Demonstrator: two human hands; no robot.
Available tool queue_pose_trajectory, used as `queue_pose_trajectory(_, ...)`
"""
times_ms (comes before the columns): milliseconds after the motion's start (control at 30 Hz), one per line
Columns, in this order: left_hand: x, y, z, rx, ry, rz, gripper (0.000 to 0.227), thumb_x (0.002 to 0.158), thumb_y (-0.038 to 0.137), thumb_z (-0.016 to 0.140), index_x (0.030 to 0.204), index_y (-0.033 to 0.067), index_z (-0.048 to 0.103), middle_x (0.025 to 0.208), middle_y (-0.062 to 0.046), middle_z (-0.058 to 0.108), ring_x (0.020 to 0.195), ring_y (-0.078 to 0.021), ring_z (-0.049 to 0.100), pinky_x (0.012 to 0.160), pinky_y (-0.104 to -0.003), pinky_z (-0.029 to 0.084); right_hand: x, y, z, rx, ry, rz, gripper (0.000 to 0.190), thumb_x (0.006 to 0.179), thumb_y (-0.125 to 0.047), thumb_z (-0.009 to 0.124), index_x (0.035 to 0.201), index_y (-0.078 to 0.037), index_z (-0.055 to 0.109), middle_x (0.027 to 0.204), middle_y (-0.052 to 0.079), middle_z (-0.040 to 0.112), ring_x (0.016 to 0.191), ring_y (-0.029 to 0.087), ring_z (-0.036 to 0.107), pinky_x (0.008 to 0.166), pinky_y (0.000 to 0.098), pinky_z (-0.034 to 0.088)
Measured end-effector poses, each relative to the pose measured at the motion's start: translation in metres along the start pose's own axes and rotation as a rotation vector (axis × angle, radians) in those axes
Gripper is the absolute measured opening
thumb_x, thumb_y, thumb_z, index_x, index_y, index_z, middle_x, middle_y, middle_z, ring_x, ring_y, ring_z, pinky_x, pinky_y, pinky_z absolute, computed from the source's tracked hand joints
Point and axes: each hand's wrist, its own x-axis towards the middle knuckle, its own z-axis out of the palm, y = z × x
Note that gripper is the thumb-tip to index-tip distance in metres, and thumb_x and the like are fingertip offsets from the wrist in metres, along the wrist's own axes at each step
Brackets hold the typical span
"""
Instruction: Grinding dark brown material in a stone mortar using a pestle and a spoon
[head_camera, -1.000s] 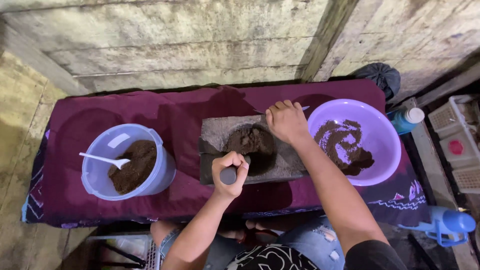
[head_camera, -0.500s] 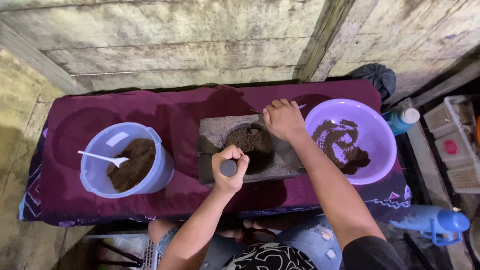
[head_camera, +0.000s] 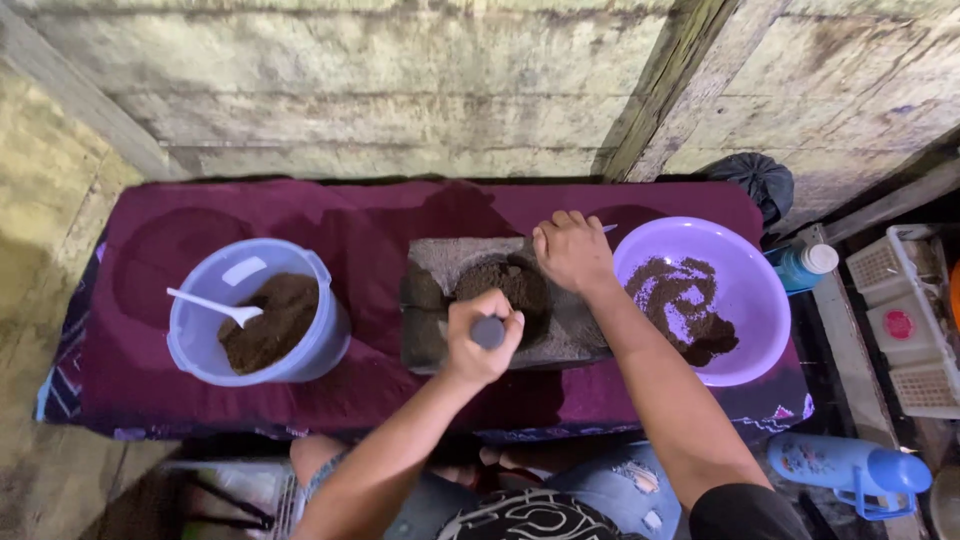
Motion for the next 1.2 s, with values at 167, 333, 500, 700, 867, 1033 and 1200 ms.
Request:
queue_pose_trajectory(167, 0.021, 0.033, -0.014, -0.051, -0.008, -0.051, 0.03, 0.081, -0.001, 0.066, 0.058, 0.0075, 0.049, 0.05, -0.007, 0.051, 0.048, -0.0114, 0.042, 0.048, -0.026, 0.036, 0.004, 0.004, 0.003, -0.034, 0.054, -0.018, 0.037, 0.1, -0.04, 0.045, 0.08, -0.021, 0.07, 0.087, 0.003, 0.065, 0.089, 0.027, 0.067, 0.076, 0.0434, 0.049)
queue_pose_trajectory(333, 0.014, 0.004, -0.022, -0.079, -0.049, -0.081, 0.031, 0.082, -0.002, 0.064, 0.059, 0.0086, 0.047, 0.05, -0.004, 0.05, 0.05, -0.0098, 0.04, 0.05, -0.025, 0.035, 0.001, 0.006, 0.007, -0.063, 0.05, -0.04, 0.036, 0.101, -0.039, 0.046, 0.081, -0.021, 0.07, 0.086, 0.004, 0.065, 0.089, 0.027, 0.066, 0.074, 0.0437, 0.048)
queue_pose_trajectory(500, 0.008, -0.007, -0.03, -0.144, 0.011, -0.046, 0.035, 0.086, -0.005, 0.063, 0.059, 0.0083, 0.045, 0.047, -0.006, 0.053, 0.042, -0.0119, 0.045, 0.048, -0.024, 0.038, 0.001, 0.006, 0.006, -0.05, 0.076, -0.049, 0.035, 0.099, -0.036, 0.048, 0.079, -0.02, 0.071, 0.083, 0.002, 0.064, 0.086, 0.026, 0.066, 0.074, 0.0421, 0.049)
queue_pose_trajectory(700, 0.007, 0.018, -0.034, -0.076, -0.056, -0.049, 0.036, 0.083, -0.002, 0.069, 0.059, 0.0091, 0.045, 0.049, -0.007, 0.052, 0.044, -0.0159, 0.041, 0.049, -0.027, 0.038, -0.003, 0.006, 0.012, -0.058, 0.138, -0.056, 0.035, 0.1, -0.038, 0.048, 0.078, -0.02, 0.068, 0.082, 0.003, 0.063, 0.084, 0.027, 0.064, 0.07, 0.0418, 0.047)
queue_pose_trajectory(867, 0.009, -0.005, -0.036, -0.12, -0.012, -0.041, 0.034, 0.085, -0.005, 0.064, 0.06, 0.0072, 0.045, 0.049, -0.007, 0.052, 0.045, -0.0129, 0.044, 0.049, -0.026, 0.039, -0.009, 0.003, 0.01, -0.057, 0.06, 0.023, 0.04, 0.101, -0.042, 0.043, 0.082, -0.019, 0.07, 0.086, 0.004, 0.066, 0.09, 0.027, 0.064, 0.077, 0.0429, 0.047)
queue_pose_trajectory(1033, 0.009, 0.029, -0.033, -0.126, 0.036, 0.04, 0.032, 0.084, -0.01, 0.07, 0.065, 0.0034, 0.048, 0.05, -0.012, 0.053, 0.041, -0.018, 0.045, 0.047, -0.027, 0.04, -0.014, -0.001, 0.0, -0.055, 0.042, 0.003, 0.038, 0.103, -0.038, 0.043, 0.082, -0.02, 0.07, 0.085, 0.004, 0.066, 0.09, 0.027, 0.065, 0.077, 0.0428, 0.048)
queue_pose_trajectory(1200, -0.002, -0.018, -0.018, 0.009, 0.328, 0.125, 0.024, 0.092, -0.008, 0.064, 0.076, 0.0054, 0.052, 0.051, -0.007, 0.061, 0.042, -0.0126, 0.057, 0.049, -0.025, 0.044, -0.005, 0.006, 0.007, -0.055, 0.051, 0.01, 0.041, 0.103, -0.041, 0.043, 0.083, -0.018, 0.071, 0.086, 0.005, 0.068, 0.091, 0.029, 0.067, 0.077, 0.0445, 0.049)
